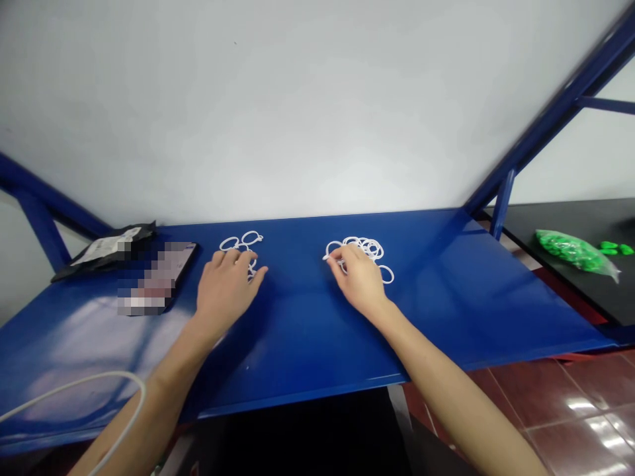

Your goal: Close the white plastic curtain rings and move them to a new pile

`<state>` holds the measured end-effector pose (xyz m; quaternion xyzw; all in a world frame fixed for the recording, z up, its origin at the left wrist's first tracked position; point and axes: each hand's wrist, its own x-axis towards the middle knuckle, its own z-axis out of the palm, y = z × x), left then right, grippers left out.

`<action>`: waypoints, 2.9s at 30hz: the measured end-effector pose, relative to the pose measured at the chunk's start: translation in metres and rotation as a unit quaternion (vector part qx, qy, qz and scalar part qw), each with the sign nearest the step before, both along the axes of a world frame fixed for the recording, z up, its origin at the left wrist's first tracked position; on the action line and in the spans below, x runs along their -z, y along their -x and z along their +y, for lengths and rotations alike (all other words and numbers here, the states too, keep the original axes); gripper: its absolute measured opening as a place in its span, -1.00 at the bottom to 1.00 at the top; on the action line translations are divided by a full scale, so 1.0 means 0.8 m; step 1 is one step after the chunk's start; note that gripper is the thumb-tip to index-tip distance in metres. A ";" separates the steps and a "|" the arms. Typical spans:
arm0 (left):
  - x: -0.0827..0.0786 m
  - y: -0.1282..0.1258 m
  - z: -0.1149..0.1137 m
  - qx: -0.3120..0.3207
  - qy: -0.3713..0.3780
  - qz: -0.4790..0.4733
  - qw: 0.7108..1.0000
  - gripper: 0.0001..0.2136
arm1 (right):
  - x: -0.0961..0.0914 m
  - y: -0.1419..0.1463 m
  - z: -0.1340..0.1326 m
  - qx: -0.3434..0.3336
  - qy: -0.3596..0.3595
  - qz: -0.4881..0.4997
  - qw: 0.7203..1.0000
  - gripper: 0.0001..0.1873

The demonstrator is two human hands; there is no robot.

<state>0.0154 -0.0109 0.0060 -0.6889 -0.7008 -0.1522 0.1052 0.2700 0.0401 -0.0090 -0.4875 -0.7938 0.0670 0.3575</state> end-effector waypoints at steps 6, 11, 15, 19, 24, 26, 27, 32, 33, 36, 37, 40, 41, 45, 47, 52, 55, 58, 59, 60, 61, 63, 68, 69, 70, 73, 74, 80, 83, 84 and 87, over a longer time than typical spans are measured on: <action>0.005 0.010 -0.001 0.004 0.090 0.072 0.993 -0.76 | -0.002 -0.027 0.018 0.123 0.008 -0.121 0.985 -0.86; 0.005 0.003 0.000 0.025 0.051 0.017 0.998 -0.78 | -0.002 -0.015 0.010 0.090 -0.021 -0.085 0.992 -0.84; 0.004 -0.005 0.001 0.093 0.004 -0.089 0.992 -0.85 | -0.001 0.007 -0.011 -0.056 -0.004 -0.015 0.998 -0.82; 0.004 -0.018 -0.004 0.213 0.021 -0.235 0.948 -0.90 | 0.006 0.028 -0.034 -0.194 0.066 0.055 0.977 -0.67; 0.000 -0.032 -0.016 0.241 0.112 -0.374 0.889 -0.90 | 0.004 0.035 -0.039 -0.242 0.149 0.115 0.952 -0.82; -0.001 -0.033 -0.017 0.223 0.133 -0.419 0.870 -0.88 | 0.000 0.034 -0.037 -0.228 0.191 0.127 0.946 -0.86; -0.001 -0.033 -0.016 0.214 0.137 -0.443 0.860 -0.86 | -0.002 0.034 -0.037 -0.221 0.210 0.139 0.942 -0.85; 0.001 -0.029 -0.011 0.193 0.146 -0.484 0.841 -0.79 | -0.006 0.032 -0.035 -0.183 0.255 0.217 0.924 -0.84; 0.001 -0.029 -0.011 0.191 0.146 -0.475 0.846 -0.81 | -0.006 0.032 -0.035 -0.179 0.251 0.221 0.925 -0.84; -0.001 -0.030 -0.011 0.194 0.143 -0.456 0.856 -0.85 | -0.005 0.031 -0.034 -0.190 0.254 0.215 0.924 -0.84; -0.002 -0.031 -0.012 0.196 0.141 -0.455 0.857 -0.86 | -0.005 0.031 -0.035 -0.198 0.265 0.215 0.919 -0.83; -0.002 -0.034 -0.013 0.193 0.140 -0.457 0.857 -0.88 | -0.005 0.032 -0.037 -0.218 0.296 0.210 0.906 -0.82; -0.001 -0.035 -0.014 0.191 0.140 -0.457 0.857 -0.88 | -0.005 0.032 -0.038 -0.219 0.299 0.205 0.906 -0.81; 0.003 -0.038 -0.016 0.199 0.115 -0.431 0.873 -0.88 | -0.005 0.034 -0.041 -0.220 0.299 0.192 0.908 -0.80; 0.006 -0.039 -0.017 0.206 0.088 -0.408 0.885 -0.89 | -0.004 0.034 -0.041 -0.222 0.304 0.202 0.904 -0.78; 0.016 -0.044 -0.021 0.240 0.032 -0.384 0.891 -0.88 | 0.000 0.029 -0.041 -0.234 0.323 0.216 0.891 -0.75; 0.019 -0.047 -0.023 0.268 0.007 -0.368 0.890 -0.87 | 0.000 0.025 -0.042 -0.241 0.322 0.200 0.893 -0.74; 0.019 -0.047 -0.023 0.279 -0.008 -0.338 0.899 -0.86 | -0.002 0.025 -0.042 -0.246 0.315 0.185 0.898 -0.74; 0.019 -0.046 -0.021 0.281 -0.008 -0.320 0.905 -0.85 | -0.003 0.026 -0.041 -0.244 0.310 0.178 0.902 -0.75; 0.018 -0.045 -0.019 0.281 -0.007 -0.292 0.914 -0.84 | -0.003 0.027 -0.039 -0.239 0.300 0.168 0.908 -0.76; 0.018 -0.042 -0.017 0.276 -0.007 -0.255 0.927 -0.83 | -0.003 0.028 -0.037 -0.230 0.283 0.155 0.918 -0.77; 0.015 -0.035 -0.012 0.233 -0.015 -0.161 0.959 -0.79 | -0.003 0.027 -0.030 -0.194 0.219 0.121 0.949 -0.80; 0.009 -0.013 -0.006 0.035 0.018 0.025 0.999 -0.71 | -0.005 -0.001 -0.002 0.006 0.030 0.040 0.999 -0.76; 0.009 -0.010 -0.006 0.025 0.043 0.045 0.998 -0.75 | -0.006 -0.008 0.003 0.053 0.009 0.016 0.998 -0.74; 0.009 -0.008 -0.006 0.025 0.067 0.057 0.996 -0.78 | -0.007 -0.015 0.008 0.090 0.000 -0.013 0.996 -0.73; 0.009 -0.010 -0.005 0.059 0.102 0.030 0.993 -0.78 | -0.007 -0.024 0.016 0.155 -0.003 -0.069 0.985 -0.70; 0.008 -0.012 -0.004 0.076 0.101 -0.006 0.992 -0.78 | -0.006 -0.023 0.016 0.154 -0.003 -0.069 0.986 -0.70; -0.004 -0.026 -0.009 0.200 0.105 -0.343 0.912 -0.85 | -0.002 0.008 -0.012 -0.131 0.065 0.052 0.988 -0.77; -0.008 -0.032 -0.014 0.220 0.142 -0.424 0.867 -0.83 | -0.002 0.023 -0.028 -0.229 0.119 0.076 0.963 -0.76; -0.007 -0.035 -0.015 0.222 0.154 -0.448 0.852 -0.82 | -0.002 0.027 -0.031 -0.240 0.141 0.077 0.957 -0.79; -0.001 -0.040 -0.016 0.218 0.176 -0.528 0.802 -0.83 | -0.002 0.031 -0.035 -0.240 0.218 0.106 0.940 -0.85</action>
